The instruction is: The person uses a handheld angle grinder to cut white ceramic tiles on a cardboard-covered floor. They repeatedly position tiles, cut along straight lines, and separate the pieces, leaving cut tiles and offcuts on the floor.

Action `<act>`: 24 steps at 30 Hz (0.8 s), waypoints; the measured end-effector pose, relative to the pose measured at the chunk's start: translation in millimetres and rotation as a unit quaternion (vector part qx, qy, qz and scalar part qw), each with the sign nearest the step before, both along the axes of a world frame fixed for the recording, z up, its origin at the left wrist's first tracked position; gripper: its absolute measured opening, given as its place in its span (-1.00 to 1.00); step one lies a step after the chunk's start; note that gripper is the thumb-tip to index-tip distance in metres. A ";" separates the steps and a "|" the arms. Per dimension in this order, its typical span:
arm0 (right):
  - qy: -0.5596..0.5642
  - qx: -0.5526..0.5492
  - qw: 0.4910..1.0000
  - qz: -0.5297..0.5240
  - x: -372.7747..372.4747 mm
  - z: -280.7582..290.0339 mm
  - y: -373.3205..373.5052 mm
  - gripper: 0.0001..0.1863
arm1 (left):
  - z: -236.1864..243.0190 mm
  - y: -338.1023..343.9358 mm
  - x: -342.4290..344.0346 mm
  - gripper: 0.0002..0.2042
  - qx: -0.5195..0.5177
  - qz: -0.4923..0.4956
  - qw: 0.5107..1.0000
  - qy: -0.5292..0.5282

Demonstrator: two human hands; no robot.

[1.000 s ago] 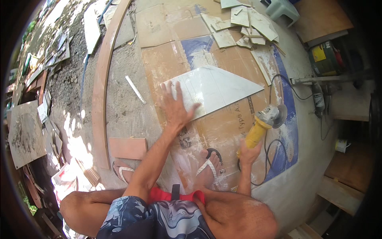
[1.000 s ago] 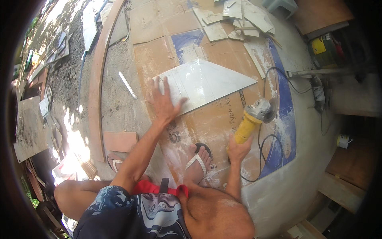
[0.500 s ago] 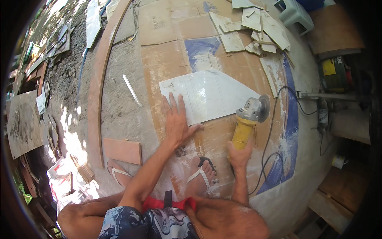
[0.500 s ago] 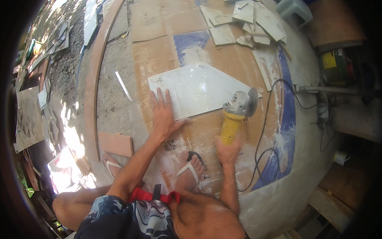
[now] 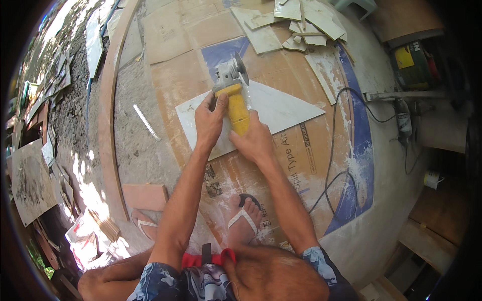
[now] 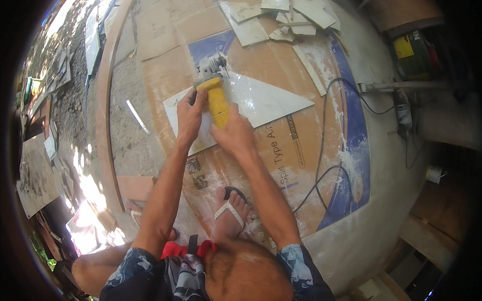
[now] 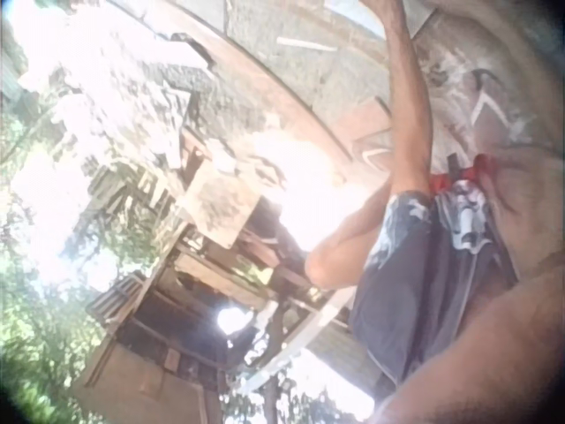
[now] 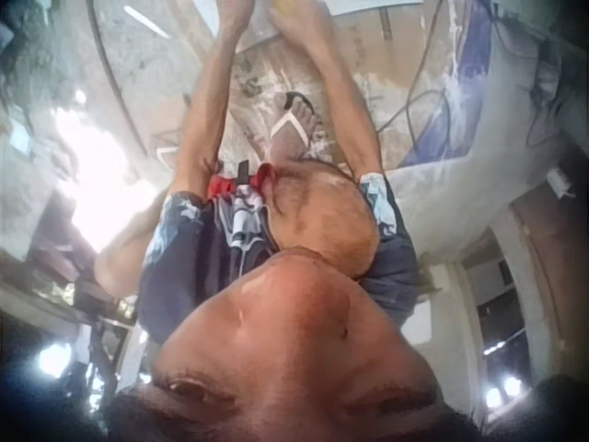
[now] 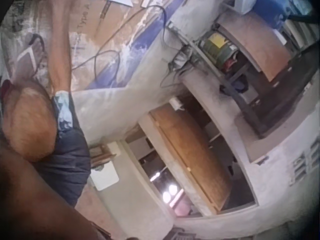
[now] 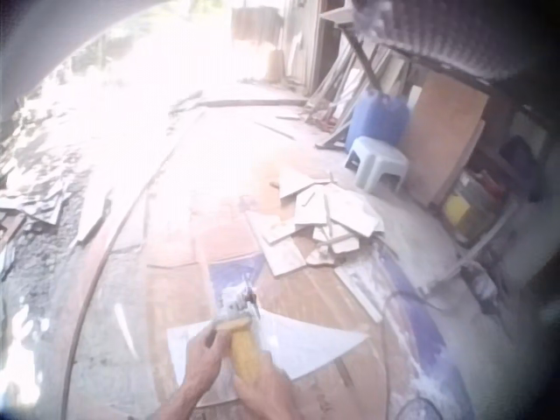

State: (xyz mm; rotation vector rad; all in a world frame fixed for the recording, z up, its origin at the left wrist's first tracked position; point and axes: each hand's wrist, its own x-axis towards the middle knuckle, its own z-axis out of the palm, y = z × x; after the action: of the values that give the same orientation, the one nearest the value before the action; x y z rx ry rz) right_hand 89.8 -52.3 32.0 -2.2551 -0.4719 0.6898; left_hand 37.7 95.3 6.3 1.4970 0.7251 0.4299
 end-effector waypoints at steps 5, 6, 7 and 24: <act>-0.010 0.001 1.000 0.014 2.0 -3.8 11.1 -0.32 | -22.7 16.2 3.2 -0.49 0.022 0.005 1.000 0.003; -0.013 -0.002 1.000 0.015 2.2 -5.9 9.3 -0.32 | -24.1 14.7 3.3 -0.49 0.021 0.003 1.000 0.007; -0.015 -0.005 1.000 0.016 2.4 -8.2 7.7 -0.32 | -25.3 13.3 3.0 -0.49 0.020 0.001 1.000 0.011; -0.011 -0.022 0.999 0.034 7.4 -7.0 10.4 -0.33 | -31.5 13.1 3.4 -0.36 0.030 0.021 0.999 0.003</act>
State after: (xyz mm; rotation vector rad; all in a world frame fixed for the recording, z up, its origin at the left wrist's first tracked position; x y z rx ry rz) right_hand 97.2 -41.9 25.0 -2.2985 -0.5515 0.7155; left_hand 41.1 108.5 -25.2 1.5433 0.7548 0.4820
